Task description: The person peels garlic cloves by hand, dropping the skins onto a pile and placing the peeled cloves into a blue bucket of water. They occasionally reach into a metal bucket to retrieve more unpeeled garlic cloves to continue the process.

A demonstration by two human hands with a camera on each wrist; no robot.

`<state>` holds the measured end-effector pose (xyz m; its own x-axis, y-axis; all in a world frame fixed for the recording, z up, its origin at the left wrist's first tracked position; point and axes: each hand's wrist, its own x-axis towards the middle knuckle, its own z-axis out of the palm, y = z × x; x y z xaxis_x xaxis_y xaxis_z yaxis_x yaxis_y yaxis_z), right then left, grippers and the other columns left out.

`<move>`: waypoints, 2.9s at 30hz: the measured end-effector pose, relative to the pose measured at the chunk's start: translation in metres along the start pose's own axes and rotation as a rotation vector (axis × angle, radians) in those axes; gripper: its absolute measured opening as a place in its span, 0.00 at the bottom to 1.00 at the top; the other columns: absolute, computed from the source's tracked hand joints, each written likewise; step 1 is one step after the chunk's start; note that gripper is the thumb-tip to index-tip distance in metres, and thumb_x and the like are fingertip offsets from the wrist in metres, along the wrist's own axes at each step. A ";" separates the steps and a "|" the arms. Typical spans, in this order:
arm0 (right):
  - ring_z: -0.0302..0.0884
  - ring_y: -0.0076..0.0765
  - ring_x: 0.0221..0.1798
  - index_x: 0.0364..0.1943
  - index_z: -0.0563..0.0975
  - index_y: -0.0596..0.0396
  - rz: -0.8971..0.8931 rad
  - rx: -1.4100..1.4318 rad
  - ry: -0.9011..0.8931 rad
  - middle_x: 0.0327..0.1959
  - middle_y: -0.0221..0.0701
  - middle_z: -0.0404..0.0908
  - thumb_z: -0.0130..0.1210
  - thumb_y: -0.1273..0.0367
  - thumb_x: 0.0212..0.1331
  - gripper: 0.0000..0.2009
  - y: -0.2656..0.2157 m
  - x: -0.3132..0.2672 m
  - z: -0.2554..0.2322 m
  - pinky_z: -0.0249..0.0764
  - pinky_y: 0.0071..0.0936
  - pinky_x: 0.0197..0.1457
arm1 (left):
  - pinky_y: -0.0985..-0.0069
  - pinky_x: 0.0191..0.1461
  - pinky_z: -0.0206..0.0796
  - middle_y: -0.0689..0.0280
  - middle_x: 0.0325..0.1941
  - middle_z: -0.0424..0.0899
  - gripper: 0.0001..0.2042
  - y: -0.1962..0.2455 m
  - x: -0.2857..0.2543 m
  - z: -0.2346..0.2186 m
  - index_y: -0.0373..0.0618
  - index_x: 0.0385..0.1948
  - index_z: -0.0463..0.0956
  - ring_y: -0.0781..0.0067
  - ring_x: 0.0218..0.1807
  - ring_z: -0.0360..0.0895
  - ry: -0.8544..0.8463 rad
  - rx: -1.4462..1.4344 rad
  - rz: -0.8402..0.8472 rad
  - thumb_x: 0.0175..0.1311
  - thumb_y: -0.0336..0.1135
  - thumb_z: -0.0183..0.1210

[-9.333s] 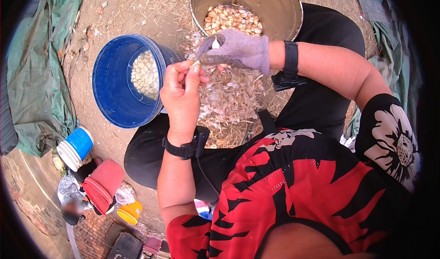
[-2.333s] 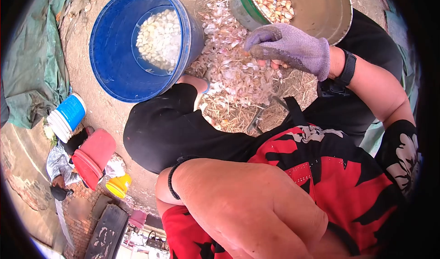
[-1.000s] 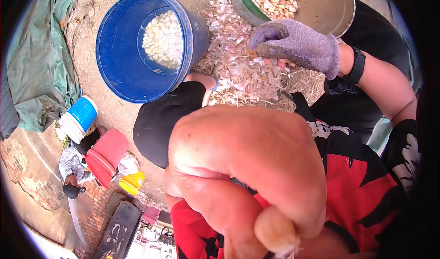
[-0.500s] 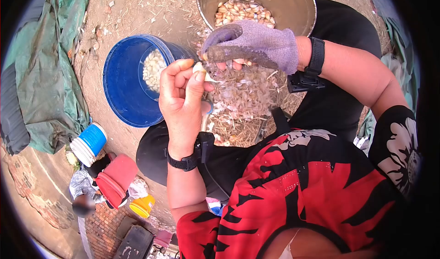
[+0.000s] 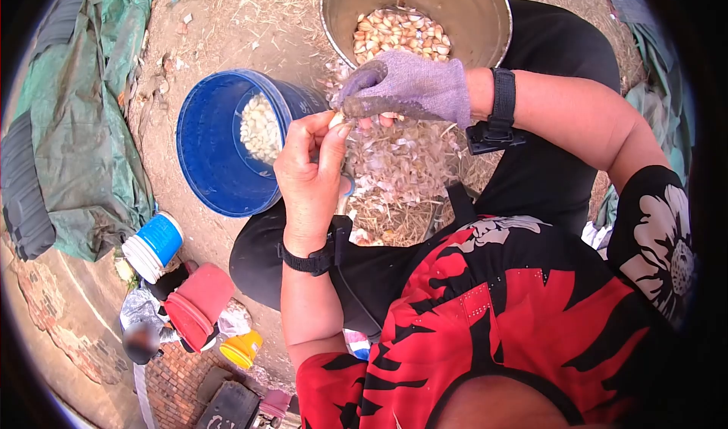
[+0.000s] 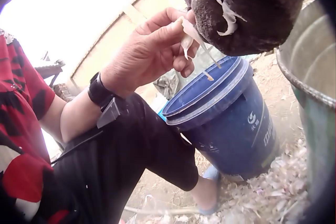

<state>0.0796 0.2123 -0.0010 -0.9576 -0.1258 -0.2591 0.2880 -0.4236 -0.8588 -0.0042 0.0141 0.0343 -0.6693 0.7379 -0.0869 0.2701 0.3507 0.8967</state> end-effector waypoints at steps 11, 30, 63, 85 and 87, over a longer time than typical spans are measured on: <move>0.73 0.20 0.23 0.38 0.82 0.59 -0.029 0.013 0.014 0.25 0.30 0.80 0.59 0.61 0.62 0.13 0.006 0.006 0.001 0.70 0.18 0.26 | 0.82 0.35 0.70 0.68 0.31 0.79 0.10 -0.002 -0.001 0.004 0.40 0.46 0.76 0.83 0.30 0.75 0.036 0.088 0.041 0.64 0.25 0.60; 0.76 0.13 0.29 0.51 0.78 0.58 0.152 0.112 -0.069 0.35 0.29 0.83 0.58 0.59 0.63 0.19 0.002 0.005 -0.003 0.71 0.11 0.31 | 0.77 0.45 0.73 0.57 0.49 0.80 0.08 -0.003 0.005 -0.011 0.39 0.47 0.66 0.69 0.45 0.81 0.185 -0.253 0.136 0.71 0.26 0.53; 0.77 0.18 0.37 0.53 0.76 0.60 -0.026 0.180 -0.282 0.38 0.30 0.81 0.56 0.64 0.62 0.18 0.002 0.009 -0.008 0.73 0.14 0.38 | 0.79 0.37 0.73 0.63 0.35 0.82 0.12 0.003 0.000 0.005 0.38 0.47 0.73 0.77 0.33 0.78 0.014 -0.474 -0.158 0.75 0.38 0.48; 0.80 0.22 0.32 0.50 0.77 0.55 0.159 0.248 -0.047 0.34 0.27 0.81 0.54 0.58 0.66 0.17 0.040 0.010 -0.004 0.73 0.16 0.31 | 0.64 0.55 0.69 0.56 0.45 0.82 0.12 0.000 0.007 0.005 0.41 0.43 0.79 0.53 0.50 0.77 -0.102 0.335 0.345 0.57 0.27 0.63; 0.80 0.22 0.32 0.48 0.77 0.54 0.189 0.228 -0.080 0.34 0.28 0.82 0.55 0.58 0.65 0.16 0.043 0.011 -0.006 0.72 0.17 0.31 | 0.63 0.53 0.69 0.56 0.43 0.82 0.11 0.002 0.009 0.005 0.41 0.42 0.79 0.52 0.48 0.77 -0.169 0.367 0.330 0.57 0.26 0.61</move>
<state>0.0819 0.1977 -0.0433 -0.8869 -0.2876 -0.3616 0.4618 -0.5756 -0.6748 -0.0060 0.0239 0.0335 -0.3946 0.9155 0.0784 0.6927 0.2403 0.6800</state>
